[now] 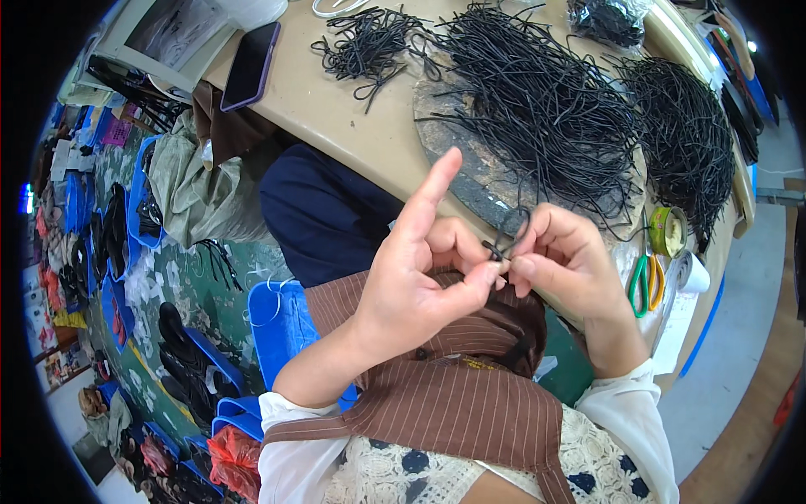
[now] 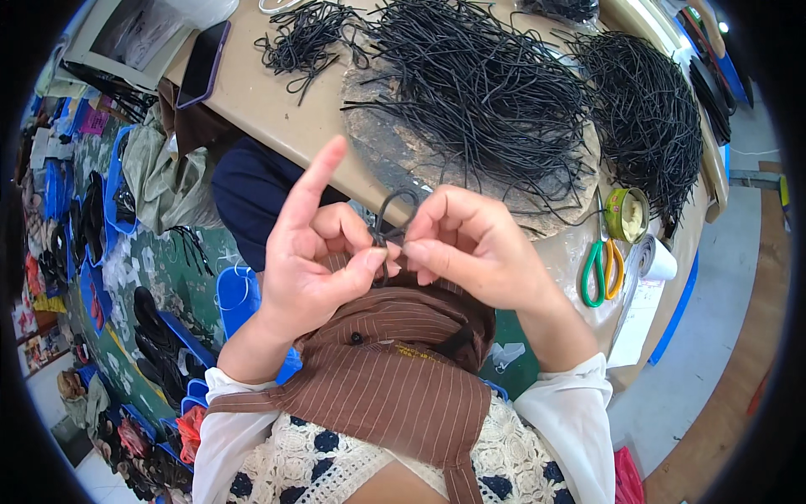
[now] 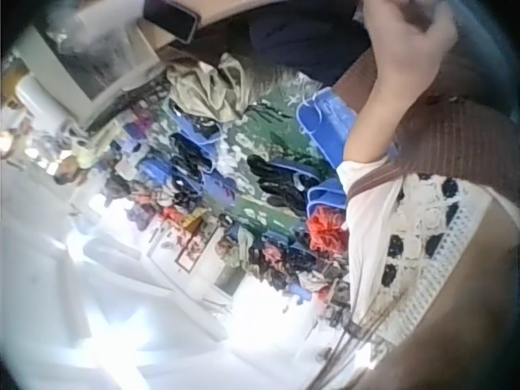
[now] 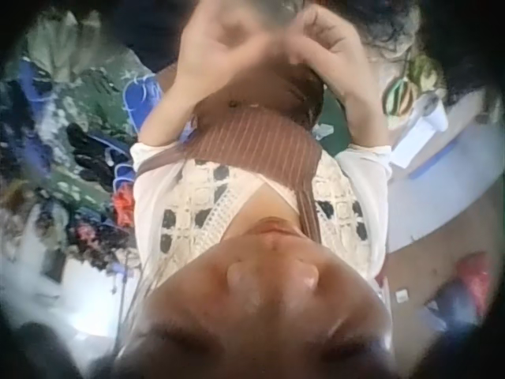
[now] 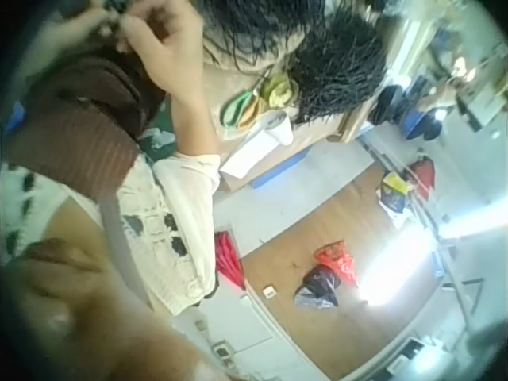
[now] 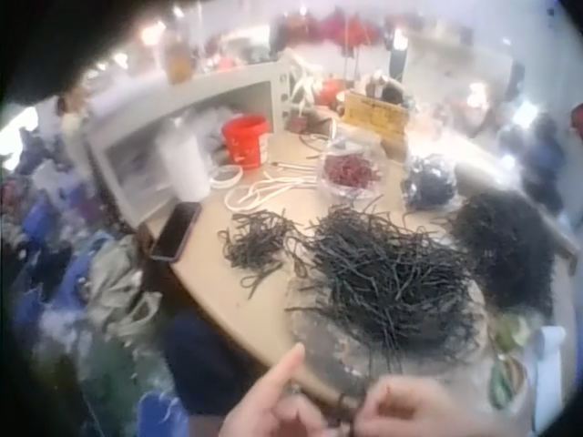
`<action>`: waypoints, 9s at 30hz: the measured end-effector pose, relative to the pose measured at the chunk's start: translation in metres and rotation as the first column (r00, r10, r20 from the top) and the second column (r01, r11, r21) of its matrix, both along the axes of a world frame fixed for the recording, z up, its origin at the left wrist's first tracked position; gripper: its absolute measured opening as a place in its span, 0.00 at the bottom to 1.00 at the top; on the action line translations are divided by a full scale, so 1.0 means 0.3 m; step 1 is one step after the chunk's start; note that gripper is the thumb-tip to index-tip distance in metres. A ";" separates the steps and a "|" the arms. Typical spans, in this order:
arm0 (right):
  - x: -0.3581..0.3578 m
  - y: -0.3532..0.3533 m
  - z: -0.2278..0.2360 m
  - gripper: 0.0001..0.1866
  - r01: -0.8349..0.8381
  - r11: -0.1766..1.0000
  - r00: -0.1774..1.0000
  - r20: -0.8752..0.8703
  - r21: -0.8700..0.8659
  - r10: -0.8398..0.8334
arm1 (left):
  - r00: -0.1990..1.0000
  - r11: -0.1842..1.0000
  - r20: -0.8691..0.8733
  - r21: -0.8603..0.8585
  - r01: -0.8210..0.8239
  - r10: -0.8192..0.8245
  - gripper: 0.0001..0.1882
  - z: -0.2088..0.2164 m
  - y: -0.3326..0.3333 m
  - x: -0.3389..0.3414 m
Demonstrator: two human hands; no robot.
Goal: The person sits at a workbench and repeatedly ties small black elastic bands into knots by hand. They pick up individual bands from a large pile on the table, form a loop, and pull the ends through to secure the knot. The finished knotted bands are placed back onto the pile.
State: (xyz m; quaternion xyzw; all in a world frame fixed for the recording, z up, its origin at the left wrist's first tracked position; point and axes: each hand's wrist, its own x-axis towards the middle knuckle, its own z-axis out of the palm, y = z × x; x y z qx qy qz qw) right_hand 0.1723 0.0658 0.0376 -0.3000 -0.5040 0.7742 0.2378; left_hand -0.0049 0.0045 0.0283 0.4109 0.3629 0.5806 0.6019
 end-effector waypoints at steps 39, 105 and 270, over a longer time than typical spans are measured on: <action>-0.051 0.010 0.011 0.06 -0.176 0.850 0.897 0.437 0.497 -0.070 | 0.923 0.767 0.380 -0.608 0.203 0.058 0.07 -0.092 0.005 0.008; -0.016 0.128 0.066 0.09 0.052 0.967 0.989 0.119 0.251 -0.084 | 0.890 0.776 0.341 -0.453 0.438 -0.304 0.08 0.029 0.117 -0.063; -0.129 -0.045 -0.137 0.32 0.072 0.996 0.997 -0.005 0.060 -0.072 | 0.916 0.864 0.312 -0.499 -0.069 0.253 0.10 -0.094 0.064 0.008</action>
